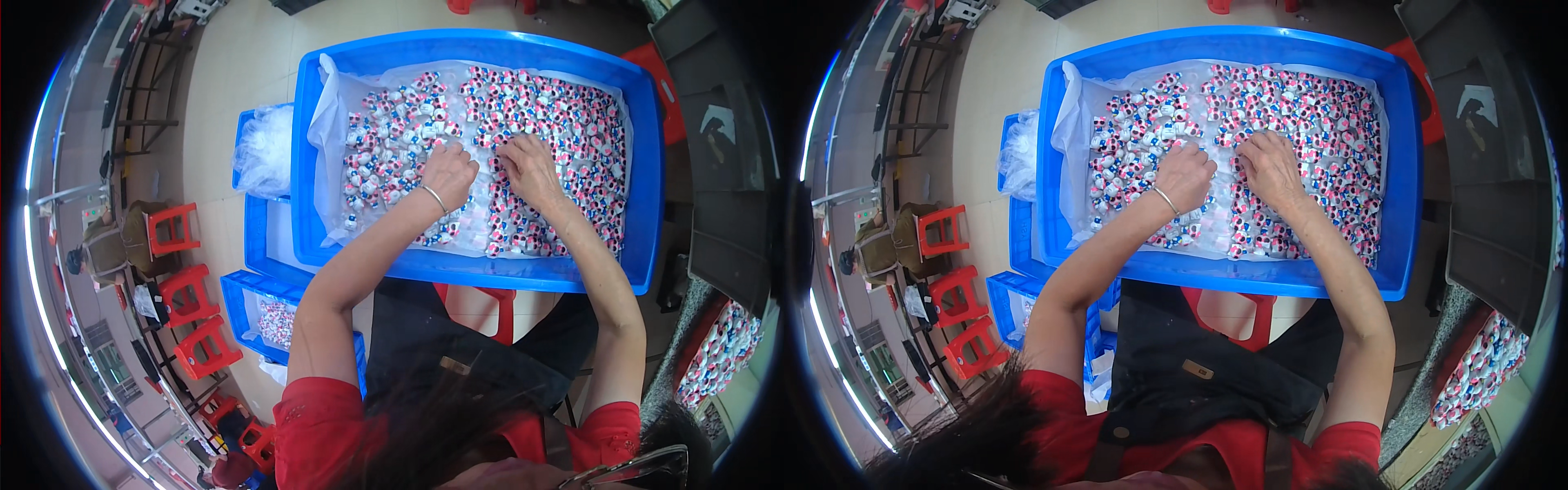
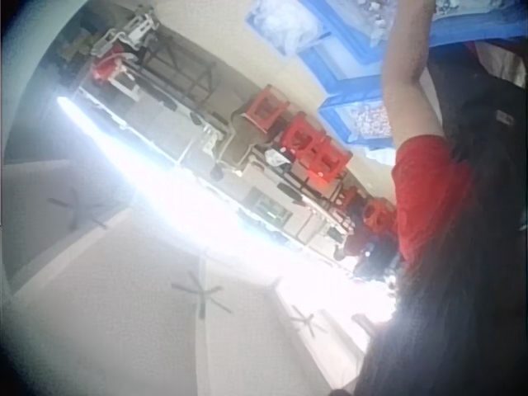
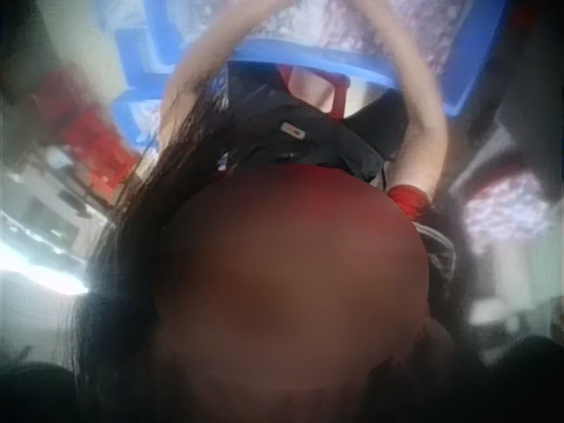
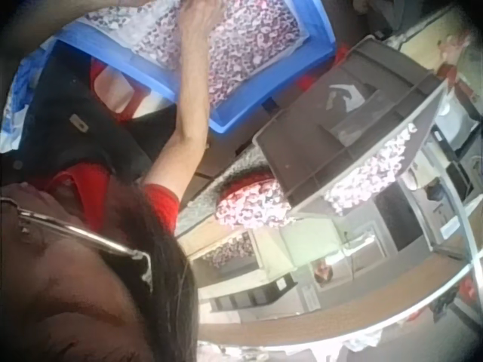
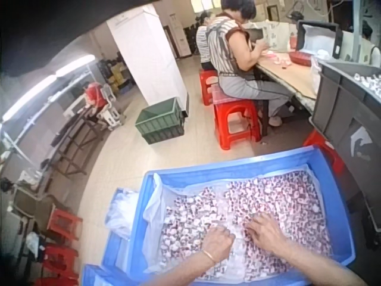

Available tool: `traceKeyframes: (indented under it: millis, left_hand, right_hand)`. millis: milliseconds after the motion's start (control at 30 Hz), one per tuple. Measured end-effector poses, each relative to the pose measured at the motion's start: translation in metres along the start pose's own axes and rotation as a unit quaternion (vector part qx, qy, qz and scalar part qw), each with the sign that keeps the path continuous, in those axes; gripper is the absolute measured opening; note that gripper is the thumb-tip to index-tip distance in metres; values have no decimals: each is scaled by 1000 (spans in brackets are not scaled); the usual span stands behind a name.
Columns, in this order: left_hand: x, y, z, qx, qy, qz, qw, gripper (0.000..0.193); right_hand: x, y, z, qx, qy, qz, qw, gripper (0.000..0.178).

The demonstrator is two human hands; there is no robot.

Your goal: The person arranges small wrapped items into rows inside a plastic tray by hand.

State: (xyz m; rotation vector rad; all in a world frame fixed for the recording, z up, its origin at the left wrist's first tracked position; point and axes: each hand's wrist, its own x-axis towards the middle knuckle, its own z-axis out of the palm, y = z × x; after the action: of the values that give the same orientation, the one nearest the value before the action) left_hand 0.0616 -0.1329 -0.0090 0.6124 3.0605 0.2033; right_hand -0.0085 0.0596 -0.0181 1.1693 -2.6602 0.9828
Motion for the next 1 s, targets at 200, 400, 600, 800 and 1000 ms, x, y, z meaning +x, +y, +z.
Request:
traceKeyframes:
  millis: [200,400,600,800,1000]
  left_hand:
    - [6,-11,2,-170,98,9,981,17]
    - [15,-17,21,-187,164,63,967,22]
    - [15,-11,25,-144,153,35,977,22]
    - [23,-2,17,-240,112,-52,963,31]
    - [13,-13,16,-282,114,-42,952,30]
  right_hand:
    - [-13,3,-11,-14,-24,8,1000,16]
    - [-14,3,-10,-17,-20,-6,1000,21]
    - [-18,7,-9,-23,-37,8,999,21]
    - [-14,-3,-9,-34,-39,-19,998,20]
    - [-6,-9,12,-75,-70,-40,994,29]
